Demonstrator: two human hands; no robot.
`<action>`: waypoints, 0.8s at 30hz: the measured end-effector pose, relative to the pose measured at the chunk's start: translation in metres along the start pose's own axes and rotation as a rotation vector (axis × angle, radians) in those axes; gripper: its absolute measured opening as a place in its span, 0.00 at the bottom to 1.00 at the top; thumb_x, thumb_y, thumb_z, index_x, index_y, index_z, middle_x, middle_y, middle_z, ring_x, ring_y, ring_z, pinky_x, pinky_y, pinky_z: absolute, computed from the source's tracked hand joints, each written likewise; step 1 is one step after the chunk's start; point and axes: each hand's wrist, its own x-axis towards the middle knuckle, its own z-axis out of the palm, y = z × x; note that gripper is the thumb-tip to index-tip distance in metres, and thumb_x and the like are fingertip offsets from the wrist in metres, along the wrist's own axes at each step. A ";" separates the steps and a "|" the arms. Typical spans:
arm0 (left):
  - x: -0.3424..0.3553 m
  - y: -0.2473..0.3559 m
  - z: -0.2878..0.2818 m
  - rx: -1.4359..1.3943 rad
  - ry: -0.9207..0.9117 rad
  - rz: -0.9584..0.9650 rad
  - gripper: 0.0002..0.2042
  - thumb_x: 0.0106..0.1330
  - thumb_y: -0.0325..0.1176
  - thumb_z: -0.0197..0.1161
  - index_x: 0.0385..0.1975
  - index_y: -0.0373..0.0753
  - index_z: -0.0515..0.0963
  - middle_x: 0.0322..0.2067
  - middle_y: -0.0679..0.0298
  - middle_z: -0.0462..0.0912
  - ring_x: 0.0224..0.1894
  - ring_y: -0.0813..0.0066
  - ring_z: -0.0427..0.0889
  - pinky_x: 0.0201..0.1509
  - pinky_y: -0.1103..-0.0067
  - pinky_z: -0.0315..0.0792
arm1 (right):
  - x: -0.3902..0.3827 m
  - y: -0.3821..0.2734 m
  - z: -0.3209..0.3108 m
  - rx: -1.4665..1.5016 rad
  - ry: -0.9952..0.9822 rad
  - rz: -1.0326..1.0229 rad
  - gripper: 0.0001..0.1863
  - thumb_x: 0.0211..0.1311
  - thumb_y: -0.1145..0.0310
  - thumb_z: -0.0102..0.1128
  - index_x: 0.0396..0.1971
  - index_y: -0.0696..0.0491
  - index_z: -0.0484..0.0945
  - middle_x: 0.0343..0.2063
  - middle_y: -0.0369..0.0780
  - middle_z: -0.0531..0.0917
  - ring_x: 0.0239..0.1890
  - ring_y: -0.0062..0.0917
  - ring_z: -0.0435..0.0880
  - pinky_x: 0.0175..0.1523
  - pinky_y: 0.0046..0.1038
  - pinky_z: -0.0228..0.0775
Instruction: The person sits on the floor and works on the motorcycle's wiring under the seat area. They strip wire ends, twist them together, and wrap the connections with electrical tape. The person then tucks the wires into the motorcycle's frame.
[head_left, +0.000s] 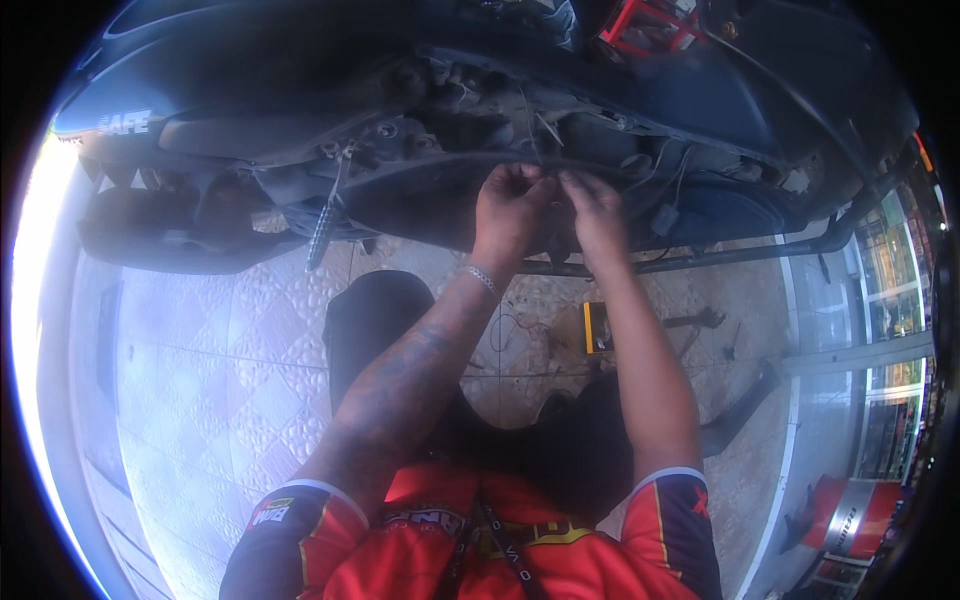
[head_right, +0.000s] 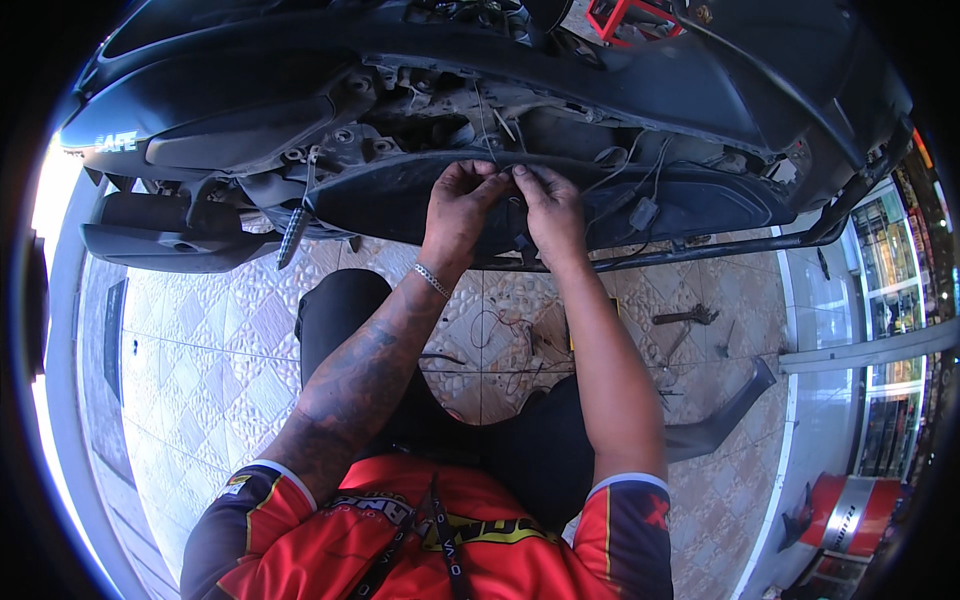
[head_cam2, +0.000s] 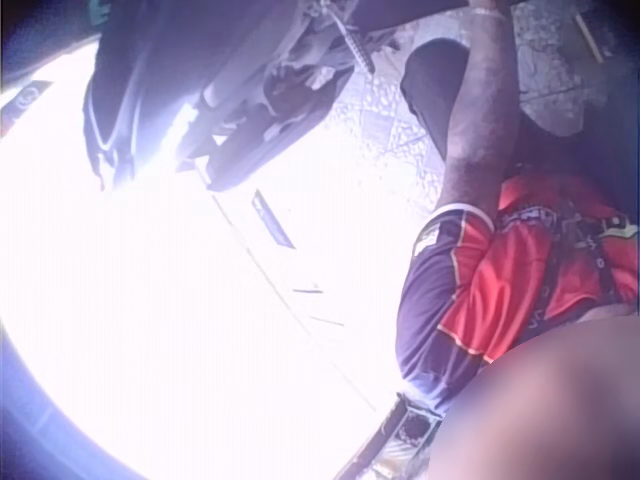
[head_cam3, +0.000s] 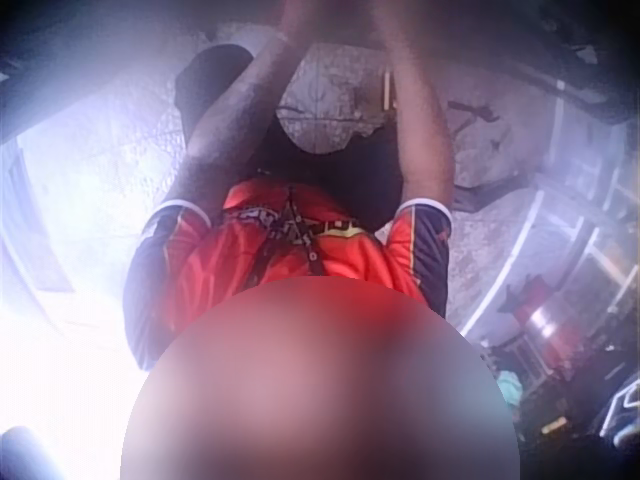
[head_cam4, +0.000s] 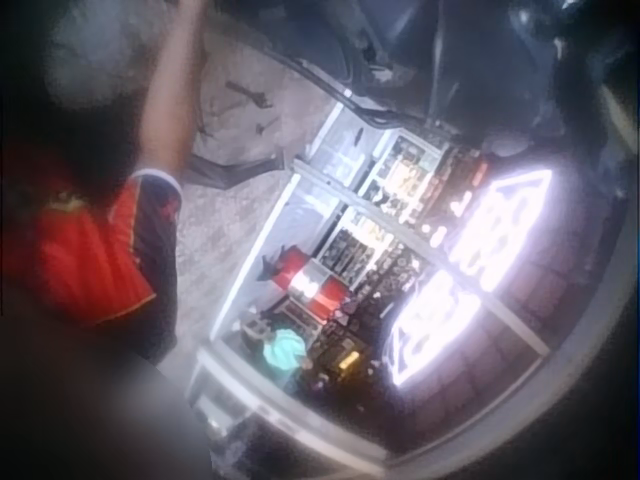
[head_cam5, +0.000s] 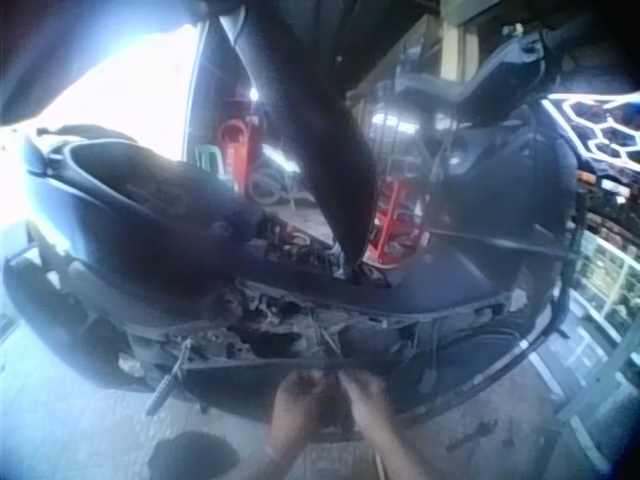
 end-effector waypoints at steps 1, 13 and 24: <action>0.001 -0.002 -0.001 0.012 0.000 0.002 0.06 0.68 0.21 0.65 0.41 0.35 0.76 0.40 0.65 0.82 0.44 0.78 0.82 0.52 0.80 0.76 | 0.000 -0.002 0.000 -0.017 0.000 0.004 0.15 0.71 0.62 0.62 0.45 0.60 0.84 0.38 0.37 0.87 0.40 0.18 0.83 0.47 0.24 0.74; 0.009 -0.017 -0.008 0.134 0.043 -0.032 0.06 0.69 0.21 0.63 0.43 0.32 0.77 0.41 0.63 0.84 0.43 0.77 0.83 0.52 0.80 0.77 | 0.016 0.001 0.004 0.103 -0.037 0.256 0.10 0.67 0.67 0.65 0.43 0.56 0.83 0.39 0.35 0.85 0.41 0.19 0.82 0.49 0.24 0.73; 0.001 -0.005 -0.002 0.079 -0.034 -0.083 0.10 0.71 0.27 0.64 0.49 0.34 0.78 0.44 0.64 0.84 0.47 0.75 0.84 0.55 0.78 0.76 | 0.020 -0.011 -0.009 0.126 -0.146 0.312 0.11 0.68 0.66 0.61 0.45 0.55 0.85 0.41 0.37 0.87 0.43 0.21 0.83 0.51 0.26 0.74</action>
